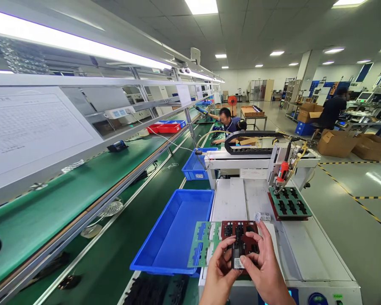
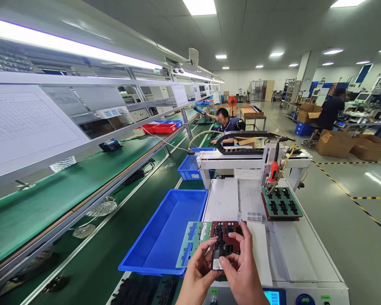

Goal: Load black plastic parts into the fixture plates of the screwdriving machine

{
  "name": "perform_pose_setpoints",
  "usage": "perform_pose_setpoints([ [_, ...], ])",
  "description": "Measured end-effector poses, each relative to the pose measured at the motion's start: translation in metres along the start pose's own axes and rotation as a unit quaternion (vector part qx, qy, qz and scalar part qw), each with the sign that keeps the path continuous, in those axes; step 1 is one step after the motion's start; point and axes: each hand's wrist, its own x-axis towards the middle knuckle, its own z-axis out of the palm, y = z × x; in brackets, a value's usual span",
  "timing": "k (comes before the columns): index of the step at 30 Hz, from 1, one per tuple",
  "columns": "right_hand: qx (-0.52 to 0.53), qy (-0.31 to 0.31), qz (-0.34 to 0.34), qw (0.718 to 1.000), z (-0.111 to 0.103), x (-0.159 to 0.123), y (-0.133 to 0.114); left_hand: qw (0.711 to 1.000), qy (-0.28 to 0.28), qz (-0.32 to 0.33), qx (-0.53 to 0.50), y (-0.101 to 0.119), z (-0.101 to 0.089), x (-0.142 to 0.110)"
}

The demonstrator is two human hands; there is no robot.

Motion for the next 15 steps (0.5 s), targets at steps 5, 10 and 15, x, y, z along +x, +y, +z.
perform_pose_setpoints([
  [5,-0.112,0.043,-0.145,0.982,0.003,-0.004,0.009,1.000,0.003,0.015,-0.012,0.000,-0.001,0.003],
  [10,-0.214,0.083,-0.271,0.935,0.002,0.002,0.032,0.998,0.009,0.056,-0.025,-0.010,-0.011,0.004],
  [15,-0.183,0.046,-0.234,0.954,0.016,0.020,0.057,0.989,0.080,0.066,0.110,-0.014,-0.023,-0.002],
])
